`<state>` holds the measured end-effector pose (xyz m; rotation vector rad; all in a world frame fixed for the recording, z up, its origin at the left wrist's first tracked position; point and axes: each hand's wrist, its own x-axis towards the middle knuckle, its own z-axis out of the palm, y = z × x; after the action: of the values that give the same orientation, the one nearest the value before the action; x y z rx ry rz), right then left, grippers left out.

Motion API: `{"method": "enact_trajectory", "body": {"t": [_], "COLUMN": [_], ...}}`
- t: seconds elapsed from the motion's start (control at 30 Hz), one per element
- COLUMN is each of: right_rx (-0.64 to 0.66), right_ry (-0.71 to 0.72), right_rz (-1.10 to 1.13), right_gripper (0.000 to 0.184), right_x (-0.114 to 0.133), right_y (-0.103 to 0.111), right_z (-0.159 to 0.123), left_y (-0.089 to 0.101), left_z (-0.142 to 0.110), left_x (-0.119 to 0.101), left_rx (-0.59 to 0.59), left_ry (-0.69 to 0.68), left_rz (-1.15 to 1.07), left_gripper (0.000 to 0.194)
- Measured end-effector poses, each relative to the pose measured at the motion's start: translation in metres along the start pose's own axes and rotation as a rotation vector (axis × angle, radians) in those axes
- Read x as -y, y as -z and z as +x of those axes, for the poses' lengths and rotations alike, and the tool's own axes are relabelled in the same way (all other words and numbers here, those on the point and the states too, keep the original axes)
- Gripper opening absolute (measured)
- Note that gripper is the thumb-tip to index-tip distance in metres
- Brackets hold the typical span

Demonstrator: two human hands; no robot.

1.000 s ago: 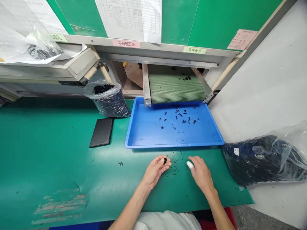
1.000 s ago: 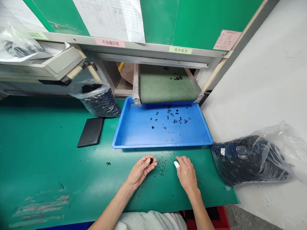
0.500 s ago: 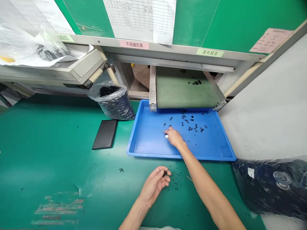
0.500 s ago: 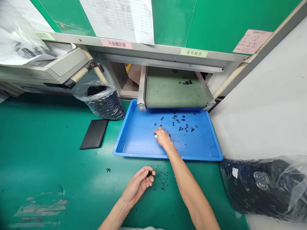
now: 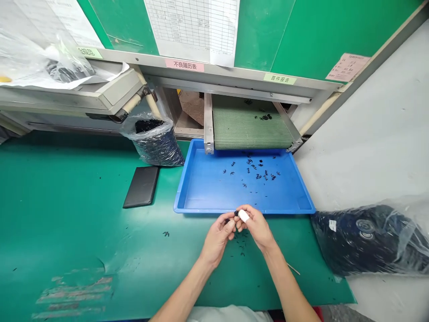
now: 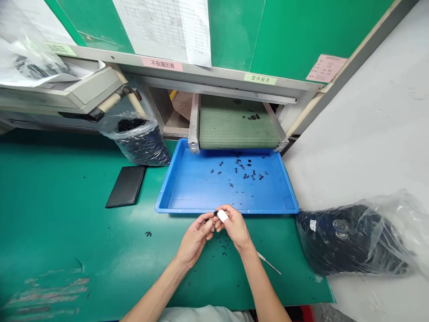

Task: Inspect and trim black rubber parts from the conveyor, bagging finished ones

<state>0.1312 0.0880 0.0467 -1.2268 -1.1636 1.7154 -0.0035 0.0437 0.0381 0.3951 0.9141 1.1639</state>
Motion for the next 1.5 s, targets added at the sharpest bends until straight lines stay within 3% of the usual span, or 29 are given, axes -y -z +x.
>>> {"method": "enact_trajectory", "body": {"t": [0.1, 0.43, 0.73, 1.03, 1.13, 1.27, 1.33, 1.5], "right_rx": [-0.073, -0.155, -0.201, -0.238, -0.180, -0.367, -0.392, -0.358], "right_ry": [0.028, 0.191, 0.354, 0.412, 0.405, 0.280, 0.225, 0.215], "right_rz": [0.038, -0.257, -0.484, -0.648, -0.737, -1.138, -1.302, -1.356], "right_gripper": [0.020, 0.015, 0.025, 0.022, 0.023, 0.035, 0.036, 0.031], "right_x": [-0.003, -0.010, -0.016, -0.019, -0.024, -0.049, -0.066, -0.085], "right_y": [-0.003, -0.012, -0.008, -0.008, 0.008, 0.050, 0.066, 0.070], "right_z": [-0.024, -0.070, -0.084, -0.088, -0.090, -0.090, -0.089, -0.090], "left_y": [-0.003, 0.001, 0.001, 0.000, 0.002, 0.007, 0.008, 0.006], "left_z": [-0.009, -0.030, -0.035, -0.035, -0.036, -0.033, -0.032, -0.029], "left_x": [0.009, 0.015, 0.017, 0.017, 0.017, 0.021, 0.023, 0.022], "left_rx": [-0.005, 0.039, 0.120, 0.153, 0.159, 0.137, 0.120, 0.115], "left_ry": [0.011, -0.052, 0.029, 0.068, 0.083, 0.132, 0.153, 0.157], "left_rz": [0.067, 0.234, 0.058, 0.130, 0.143, 0.055, 0.032, 0.038], "left_gripper": [0.041, 0.035, 0.029, 0.029, 0.028, 0.030, 0.032, 0.030]}}
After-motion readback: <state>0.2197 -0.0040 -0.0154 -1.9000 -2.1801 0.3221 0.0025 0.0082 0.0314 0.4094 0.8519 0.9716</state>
